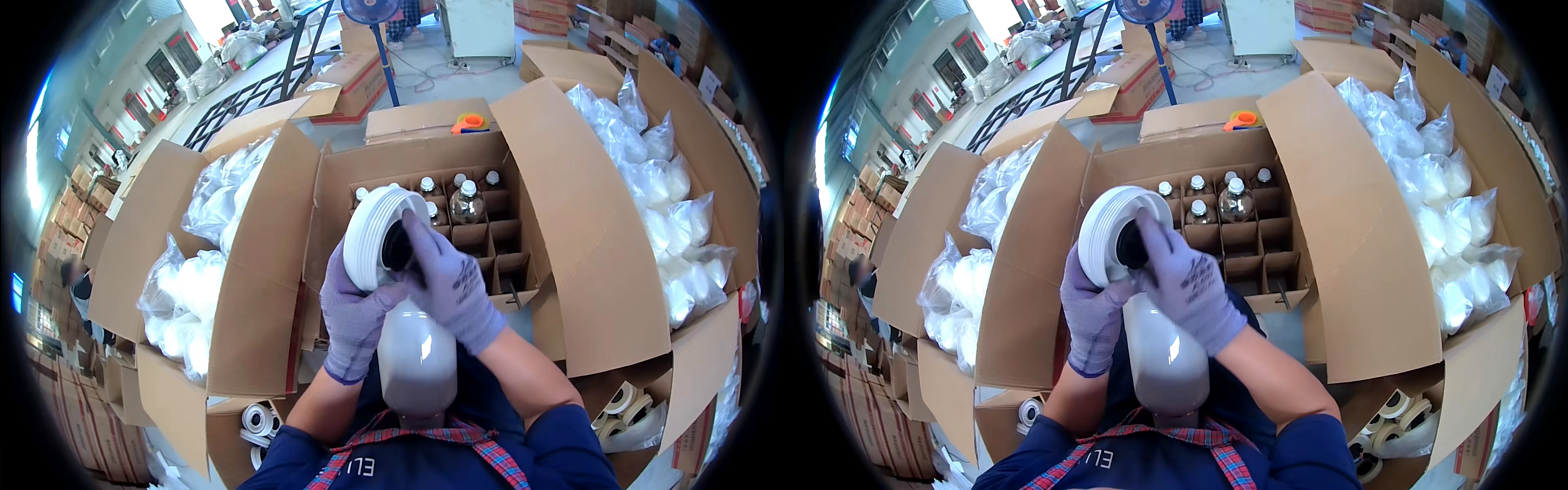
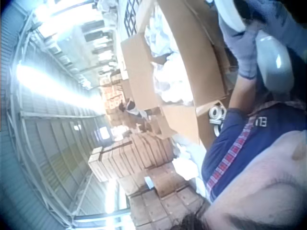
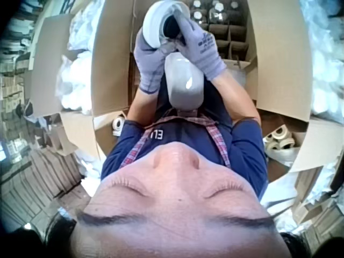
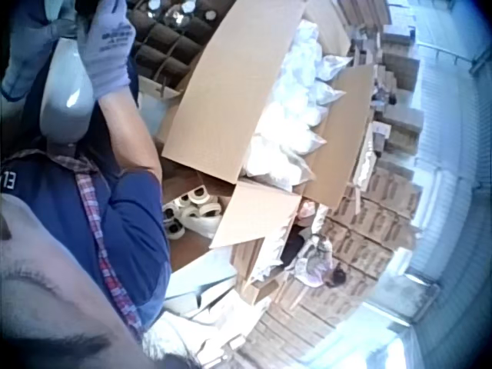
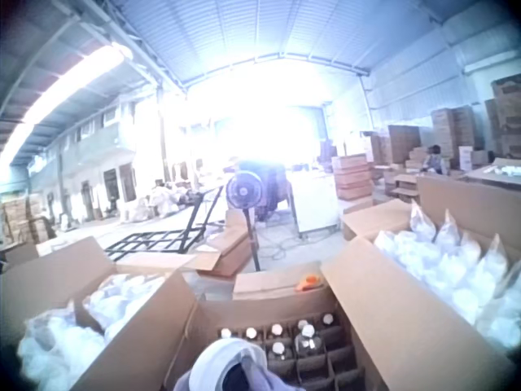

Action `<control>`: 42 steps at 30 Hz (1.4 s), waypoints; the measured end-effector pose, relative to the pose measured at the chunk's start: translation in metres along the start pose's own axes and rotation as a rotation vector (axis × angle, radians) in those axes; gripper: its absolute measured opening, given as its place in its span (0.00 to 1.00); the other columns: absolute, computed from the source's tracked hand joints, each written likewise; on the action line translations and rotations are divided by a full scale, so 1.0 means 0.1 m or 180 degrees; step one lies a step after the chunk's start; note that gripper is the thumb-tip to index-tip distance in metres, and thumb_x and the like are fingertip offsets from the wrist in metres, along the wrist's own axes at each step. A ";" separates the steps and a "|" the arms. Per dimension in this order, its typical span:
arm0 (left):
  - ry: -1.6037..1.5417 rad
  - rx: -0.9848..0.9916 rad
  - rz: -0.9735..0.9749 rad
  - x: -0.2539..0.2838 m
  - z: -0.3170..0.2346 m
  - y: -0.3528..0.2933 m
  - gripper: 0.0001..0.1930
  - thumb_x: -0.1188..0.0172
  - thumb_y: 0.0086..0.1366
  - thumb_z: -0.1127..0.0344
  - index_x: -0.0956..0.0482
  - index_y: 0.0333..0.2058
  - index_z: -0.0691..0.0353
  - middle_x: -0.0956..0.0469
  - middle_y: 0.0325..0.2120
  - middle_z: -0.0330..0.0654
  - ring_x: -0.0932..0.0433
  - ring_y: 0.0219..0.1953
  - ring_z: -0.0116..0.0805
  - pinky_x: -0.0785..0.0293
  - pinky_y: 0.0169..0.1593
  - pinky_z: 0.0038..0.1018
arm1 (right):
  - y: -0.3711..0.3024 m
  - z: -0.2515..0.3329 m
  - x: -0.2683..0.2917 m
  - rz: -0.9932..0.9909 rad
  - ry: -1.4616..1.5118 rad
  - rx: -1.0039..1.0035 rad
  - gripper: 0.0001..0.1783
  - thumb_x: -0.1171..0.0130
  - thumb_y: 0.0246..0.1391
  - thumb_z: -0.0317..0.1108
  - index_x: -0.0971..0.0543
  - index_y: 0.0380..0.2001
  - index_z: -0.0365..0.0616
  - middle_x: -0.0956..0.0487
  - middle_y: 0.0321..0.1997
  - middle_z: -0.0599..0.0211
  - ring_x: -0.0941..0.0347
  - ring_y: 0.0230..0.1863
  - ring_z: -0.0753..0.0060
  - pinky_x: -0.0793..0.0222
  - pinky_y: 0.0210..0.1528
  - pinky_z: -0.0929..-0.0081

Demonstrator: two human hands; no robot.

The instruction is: The person assembles a white thermos by inserting a metal liner, placing a white plastic ring, and screwing on the lid. They repeat this process for multiple units, handling plastic bags and placing finished thermoses into a box.

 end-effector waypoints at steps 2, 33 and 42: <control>-0.0088 -0.0031 -0.0009 0.01 0.00 0.09 0.45 0.21 0.48 0.70 0.36 0.63 0.72 0.25 0.55 0.48 0.23 0.54 0.36 0.23 0.57 0.32 | -0.01 -0.11 -0.13 0.0329 0.0141 -0.0335 0.43 0.31 0.51 0.39 0.38 0.67 0.37 0.23 0.50 0.42 0.23 0.48 0.43 0.25 0.47 0.57; 0.0201 0.0885 0.2137 0.36 1.02 0.37 0.37 0.32 0.59 0.41 0.22 0.54 0.70 0.22 0.52 0.63 0.24 0.57 0.57 0.31 0.63 0.46 | -0.38 -1.18 -0.68 0.0797 0.3262 -0.1132 0.34 0.35 0.52 0.53 0.20 0.53 0.36 0.19 0.54 0.54 0.25 0.59 0.60 0.35 0.65 0.63; 0.0378 0.0143 0.2123 0.27 0.81 0.32 0.30 0.38 0.64 0.43 0.16 0.46 0.70 0.19 0.45 0.64 0.20 0.51 0.60 0.36 0.64 0.55 | -0.26 -1.19 -0.69 0.0931 0.3484 -0.0370 0.28 0.29 0.39 0.42 0.14 0.44 0.37 0.17 0.48 0.53 0.25 0.58 0.54 0.37 0.68 0.58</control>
Point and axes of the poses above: each hand's wrist, its own y-axis towards the middle knuckle, its own x-axis out of the back of the hand, z = x × y, the point moved 9 cm from there along y, towards the middle knuckle
